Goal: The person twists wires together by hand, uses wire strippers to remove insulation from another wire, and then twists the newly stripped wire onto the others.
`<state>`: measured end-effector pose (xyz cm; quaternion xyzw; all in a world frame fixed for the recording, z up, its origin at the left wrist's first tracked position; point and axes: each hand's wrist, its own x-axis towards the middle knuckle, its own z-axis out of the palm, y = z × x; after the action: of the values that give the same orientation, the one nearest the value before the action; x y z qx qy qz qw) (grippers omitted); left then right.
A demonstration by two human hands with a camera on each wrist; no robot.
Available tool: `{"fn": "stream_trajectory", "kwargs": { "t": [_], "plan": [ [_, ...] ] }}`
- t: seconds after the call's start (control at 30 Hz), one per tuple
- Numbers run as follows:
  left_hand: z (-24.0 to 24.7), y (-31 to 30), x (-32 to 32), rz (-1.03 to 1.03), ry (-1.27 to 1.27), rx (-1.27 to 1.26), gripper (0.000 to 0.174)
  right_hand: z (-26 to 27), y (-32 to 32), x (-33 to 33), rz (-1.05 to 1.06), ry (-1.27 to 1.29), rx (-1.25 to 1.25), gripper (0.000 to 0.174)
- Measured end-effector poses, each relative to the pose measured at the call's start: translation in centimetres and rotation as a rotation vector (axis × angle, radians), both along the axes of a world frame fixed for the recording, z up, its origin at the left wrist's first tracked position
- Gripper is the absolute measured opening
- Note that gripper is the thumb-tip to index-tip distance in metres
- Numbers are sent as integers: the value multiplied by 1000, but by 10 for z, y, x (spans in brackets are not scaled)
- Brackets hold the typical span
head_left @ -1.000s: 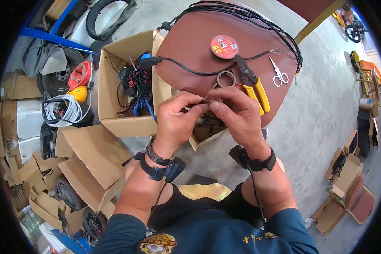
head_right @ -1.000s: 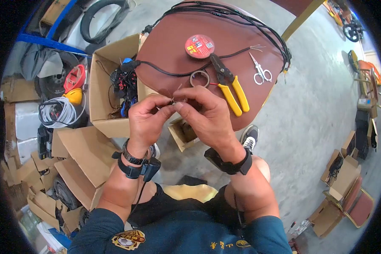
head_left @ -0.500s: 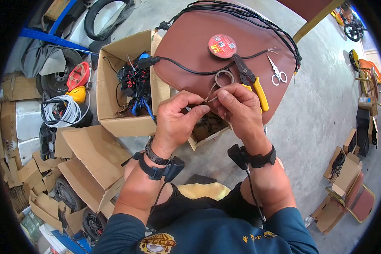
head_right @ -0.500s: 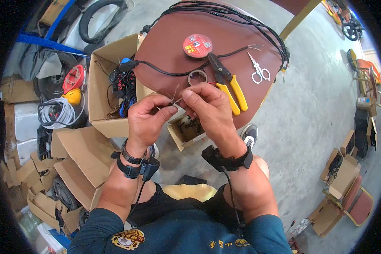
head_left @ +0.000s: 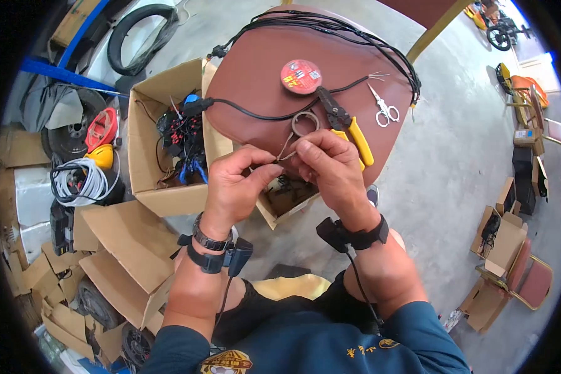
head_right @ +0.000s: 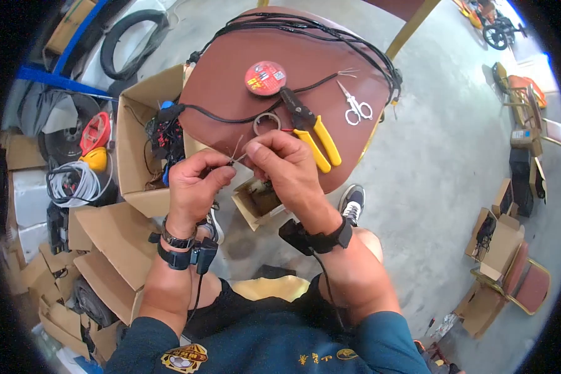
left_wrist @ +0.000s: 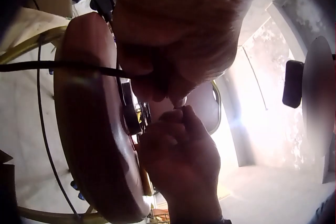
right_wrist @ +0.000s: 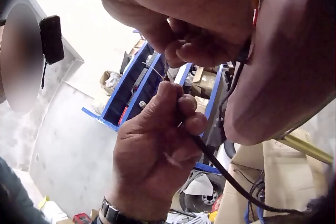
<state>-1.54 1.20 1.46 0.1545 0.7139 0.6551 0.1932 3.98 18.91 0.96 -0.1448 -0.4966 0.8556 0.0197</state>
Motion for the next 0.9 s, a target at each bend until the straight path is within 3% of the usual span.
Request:
{"fn": "stream_trajectory", "kwargs": {
  "t": [0.23, 0.5, 0.63, 0.7, 0.8, 0.9],
  "plan": [
    [4, 3, -1, -31, 74, -39, 10, 4, 7, 2, 21, 52, 43, 12],
    [16, 7, 4, -41, -77, 7, 9, 6, 12, 2, -6, 84, 189, 14],
    [3, -3, 1, 52, -75, -28, 11, 10, 39, -7, -305, 10, 170, 14],
    [-1, -10, -4, 105, -64, 8, 12, 7, 77, -7, -301, 48, 355, 15],
    [-4, -13, -12, 145, -67, 78, 13, 8, 89, -18, -379, 84, 797, 18],
    [-2, -18, -18, 179, -65, 87, 14, -1, 88, -24, -291, -16, 1087, 27]
  ]
}}
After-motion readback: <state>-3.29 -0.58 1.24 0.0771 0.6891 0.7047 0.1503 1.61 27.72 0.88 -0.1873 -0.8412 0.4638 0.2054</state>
